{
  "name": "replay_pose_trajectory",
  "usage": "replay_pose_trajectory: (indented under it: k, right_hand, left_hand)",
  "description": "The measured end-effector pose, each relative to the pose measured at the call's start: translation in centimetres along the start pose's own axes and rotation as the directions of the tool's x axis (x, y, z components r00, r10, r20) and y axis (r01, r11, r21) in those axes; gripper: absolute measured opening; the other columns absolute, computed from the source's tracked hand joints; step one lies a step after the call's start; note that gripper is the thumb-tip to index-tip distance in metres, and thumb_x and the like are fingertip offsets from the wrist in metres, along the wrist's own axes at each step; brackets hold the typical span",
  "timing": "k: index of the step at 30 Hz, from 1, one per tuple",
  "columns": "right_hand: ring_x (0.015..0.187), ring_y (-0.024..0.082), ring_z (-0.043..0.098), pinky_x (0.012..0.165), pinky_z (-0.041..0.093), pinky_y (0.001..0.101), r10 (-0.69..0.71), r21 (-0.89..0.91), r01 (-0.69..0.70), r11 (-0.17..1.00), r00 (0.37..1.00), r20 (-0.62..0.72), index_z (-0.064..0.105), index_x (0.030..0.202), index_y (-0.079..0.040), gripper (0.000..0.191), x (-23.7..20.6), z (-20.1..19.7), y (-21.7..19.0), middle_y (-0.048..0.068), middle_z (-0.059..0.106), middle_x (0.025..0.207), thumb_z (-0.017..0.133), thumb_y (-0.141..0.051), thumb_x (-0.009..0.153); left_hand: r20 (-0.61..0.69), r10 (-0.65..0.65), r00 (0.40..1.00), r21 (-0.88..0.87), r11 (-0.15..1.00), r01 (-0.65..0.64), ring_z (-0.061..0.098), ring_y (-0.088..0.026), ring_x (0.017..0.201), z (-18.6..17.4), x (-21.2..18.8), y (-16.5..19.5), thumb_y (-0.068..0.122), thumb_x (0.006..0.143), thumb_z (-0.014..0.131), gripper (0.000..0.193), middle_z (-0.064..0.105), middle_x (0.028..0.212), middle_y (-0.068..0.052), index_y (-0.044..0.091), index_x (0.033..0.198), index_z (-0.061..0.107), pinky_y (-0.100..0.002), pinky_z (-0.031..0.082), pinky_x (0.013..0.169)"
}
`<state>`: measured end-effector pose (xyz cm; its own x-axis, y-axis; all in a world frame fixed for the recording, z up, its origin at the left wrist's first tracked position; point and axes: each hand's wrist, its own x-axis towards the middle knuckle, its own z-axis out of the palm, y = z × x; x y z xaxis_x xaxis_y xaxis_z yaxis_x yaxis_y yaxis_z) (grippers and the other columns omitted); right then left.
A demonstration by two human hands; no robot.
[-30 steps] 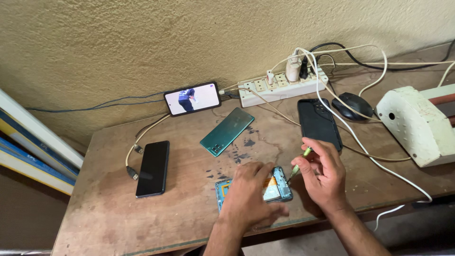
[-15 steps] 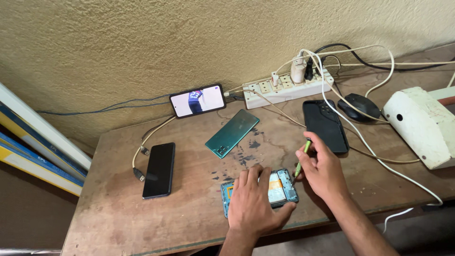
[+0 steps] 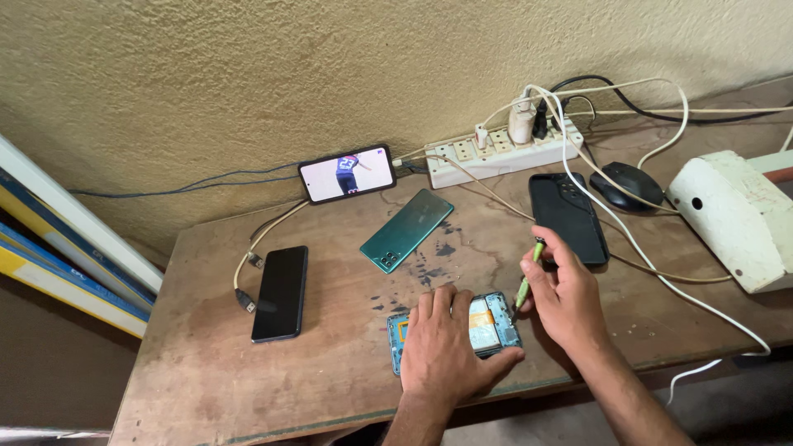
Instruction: The person pries open the back cover of a smartphone and works on its internal components, using a small green pry tool to lift and adjust the battery and internal parts while holding the phone steady with the other hand. The phone's back cover and another phone rest on the wooden workbench beside them.
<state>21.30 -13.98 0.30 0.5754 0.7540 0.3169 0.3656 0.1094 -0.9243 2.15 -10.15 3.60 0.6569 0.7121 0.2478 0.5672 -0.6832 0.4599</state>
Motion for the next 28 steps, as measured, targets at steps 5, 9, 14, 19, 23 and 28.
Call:
replay_pose_trajectory:
  k: [5, 9, 14, 19, 23, 28]
  right_hand:
    - [0.064, 0.011, 0.069, 0.05, 0.057, 0.0277, -0.047, 0.032, 0.049, 0.998, 0.998, -0.034, 0.049, 0.143, -0.003, 0.047, -0.5, 0.1, 0.0, 0.006, 0.063, 0.106, 0.06, -0.01, 0.098]
    - [0.069, 0.013, 0.07, 0.058, 0.058, 0.0272, -0.24, -0.037, 0.239, 0.97, 0.97, -0.032, 0.048, 0.144, -0.002, 0.045, -1.1, 0.0, 0.2, 0.008, 0.062, 0.111, 0.059, -0.009, 0.101]
    - [0.071, 0.013, 0.071, 0.06, 0.058, 0.0271, -0.265, -0.051, 0.262, 0.964, 0.963, -0.056, 0.048, 0.143, -0.001, 0.043, -1.3, -0.1, 0.4, 0.008, 0.062, 0.11, 0.058, -0.009, 0.102]
    - [0.072, 0.015, 0.072, 0.058, 0.059, 0.0276, -0.254, -0.027, 0.253, 0.967, 0.966, -0.048, 0.048, 0.142, 0.0, 0.044, -1.2, -0.1, 0.4, 0.009, 0.062, 0.11, 0.06, -0.006, 0.1]
    - [0.077, 0.016, 0.073, 0.06, 0.063, 0.0266, -0.296, -0.05, 0.293, 0.955, 0.953, -0.068, 0.046, 0.141, 0.001, 0.045, -2.1, -0.2, 0.7, 0.01, 0.061, 0.111, 0.061, -0.004, 0.099]
    - [0.079, 0.017, 0.075, 0.065, 0.062, 0.0289, -0.374, -0.221, 0.368, 0.903, 0.927, 0.018, 0.031, 0.151, -0.004, 0.067, -3.9, -0.3, 1.8, 0.008, 0.065, 0.11, 0.068, -0.01, 0.095]
  left_hand:
    - [-0.009, -0.001, 1.0, -0.003, 1.0, 0.001, 0.047, -0.035, 0.122, 0.2, -0.1, -0.1, 0.064, 0.067, 0.084, 0.091, 0.053, 0.128, -0.015, 0.004, 0.13, 0.057, -0.048, 0.038, 0.103]
    - [-0.022, 0.01, 1.0, 0.0, 1.0, -0.01, 0.047, -0.035, 0.122, 0.3, 0.0, -0.2, 0.063, 0.067, 0.084, 0.091, 0.053, 0.129, -0.015, 0.004, 0.13, 0.057, -0.049, 0.038, 0.103]
    - [-0.007, -0.008, 1.0, -0.011, 1.0, 0.008, 0.047, -0.035, 0.122, 0.3, 0.0, -0.2, 0.063, 0.067, 0.085, 0.091, 0.053, 0.129, -0.015, 0.004, 0.13, 0.057, -0.048, 0.038, 0.104]
    - [-0.023, -0.003, 1.0, -0.016, 1.0, 0.002, 0.048, -0.035, 0.121, 0.4, -0.1, -0.2, 0.062, 0.066, 0.085, 0.091, 0.054, 0.128, -0.015, 0.004, 0.13, 0.057, -0.048, 0.039, 0.103]
    - [-0.036, -0.001, 0.999, -0.031, 1.0, 0.0, 0.048, -0.035, 0.122, 0.3, -0.1, 0.0, 0.062, 0.066, 0.086, 0.091, 0.054, 0.128, -0.015, 0.004, 0.131, 0.058, -0.048, 0.039, 0.103]
    - [-0.023, -0.011, 1.0, -0.037, 0.999, 0.01, 0.048, -0.035, 0.122, -0.4, -7.9, 4.1, 0.061, 0.065, 0.086, 0.092, 0.054, 0.129, -0.015, 0.004, 0.131, 0.058, -0.048, 0.039, 0.104]
